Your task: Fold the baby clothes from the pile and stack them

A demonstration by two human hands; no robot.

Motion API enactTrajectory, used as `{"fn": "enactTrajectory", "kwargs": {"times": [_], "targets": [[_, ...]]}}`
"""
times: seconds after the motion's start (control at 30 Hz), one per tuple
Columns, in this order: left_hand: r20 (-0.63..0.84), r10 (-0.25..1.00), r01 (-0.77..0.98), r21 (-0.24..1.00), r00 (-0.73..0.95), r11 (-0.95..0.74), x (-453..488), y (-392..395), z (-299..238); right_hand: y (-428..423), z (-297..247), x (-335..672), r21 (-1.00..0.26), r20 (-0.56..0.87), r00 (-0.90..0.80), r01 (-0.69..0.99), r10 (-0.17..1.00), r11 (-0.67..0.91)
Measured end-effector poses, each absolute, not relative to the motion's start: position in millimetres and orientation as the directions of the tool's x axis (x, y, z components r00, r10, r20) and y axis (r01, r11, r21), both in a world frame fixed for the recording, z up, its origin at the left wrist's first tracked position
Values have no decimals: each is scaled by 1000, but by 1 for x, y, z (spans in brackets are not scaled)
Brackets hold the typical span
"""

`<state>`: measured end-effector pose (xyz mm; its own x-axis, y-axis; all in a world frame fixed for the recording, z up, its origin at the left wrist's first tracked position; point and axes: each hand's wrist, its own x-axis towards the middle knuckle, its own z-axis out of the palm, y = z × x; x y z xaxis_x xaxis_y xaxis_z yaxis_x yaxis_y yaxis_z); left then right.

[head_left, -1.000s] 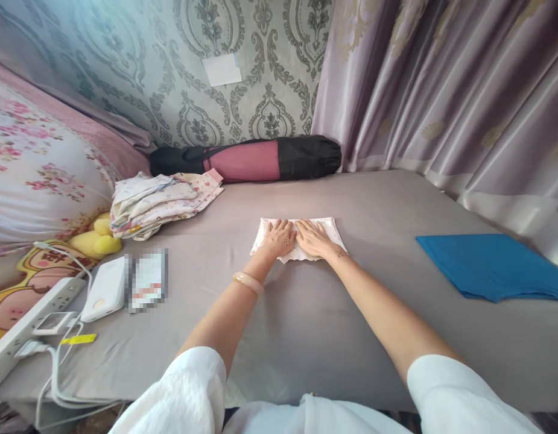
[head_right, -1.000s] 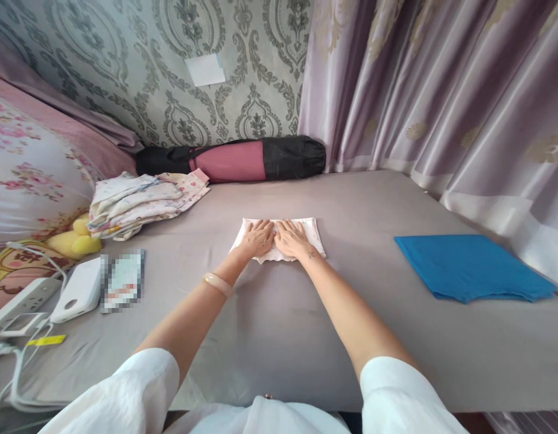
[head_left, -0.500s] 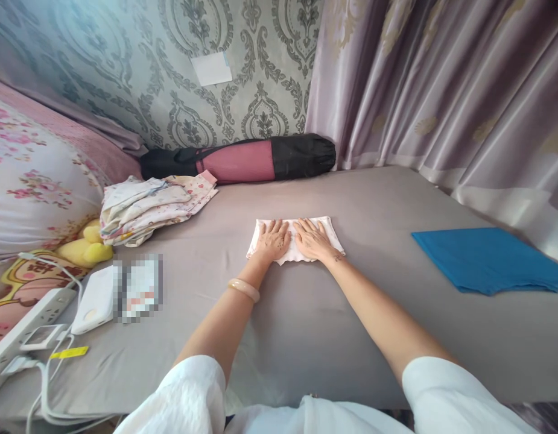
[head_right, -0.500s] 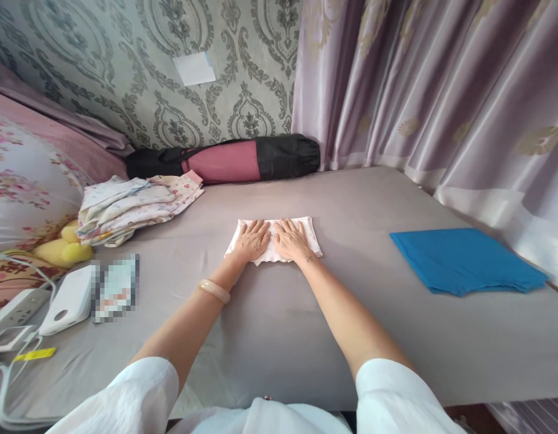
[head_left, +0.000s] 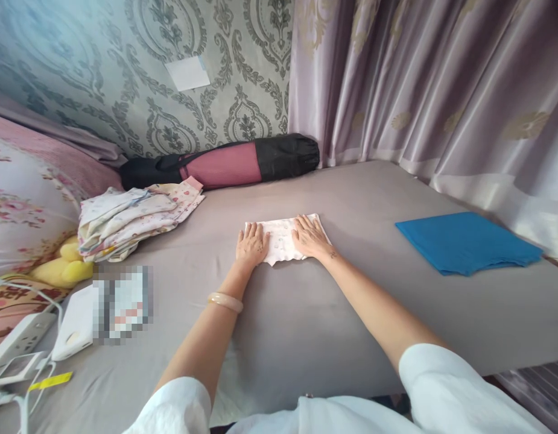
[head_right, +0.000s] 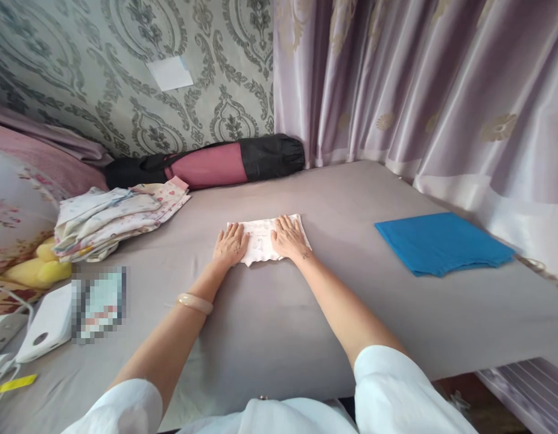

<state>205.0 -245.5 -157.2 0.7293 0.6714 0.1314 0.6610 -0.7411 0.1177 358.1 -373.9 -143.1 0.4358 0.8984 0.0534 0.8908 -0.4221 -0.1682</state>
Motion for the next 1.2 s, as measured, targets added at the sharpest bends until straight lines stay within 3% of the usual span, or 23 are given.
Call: {"fn": "enactTrajectory", "kwargs": {"times": [0.43, 0.63, 0.83, 1.2], "targets": [[86, 682, 663, 174, 726, -728, 203, -246, -153, -374, -142, 360, -184, 23, 433, 888, 901, -422], [131, 704, 687, 154, 698, -710, 185, -246, -152, -385, -137, 374, -171, 42, 499, 857, 865, -486], [117, 735, 702, 226, 668, -675, 175, -243, -161, -388, -149, 382, -195, -15, 549, 818, 835, -541], [334, 715, 617, 362, 615, -699, 170, -237, -167, -382, -138, 375, -119, -40, 562, 818, 826, -562]]}}
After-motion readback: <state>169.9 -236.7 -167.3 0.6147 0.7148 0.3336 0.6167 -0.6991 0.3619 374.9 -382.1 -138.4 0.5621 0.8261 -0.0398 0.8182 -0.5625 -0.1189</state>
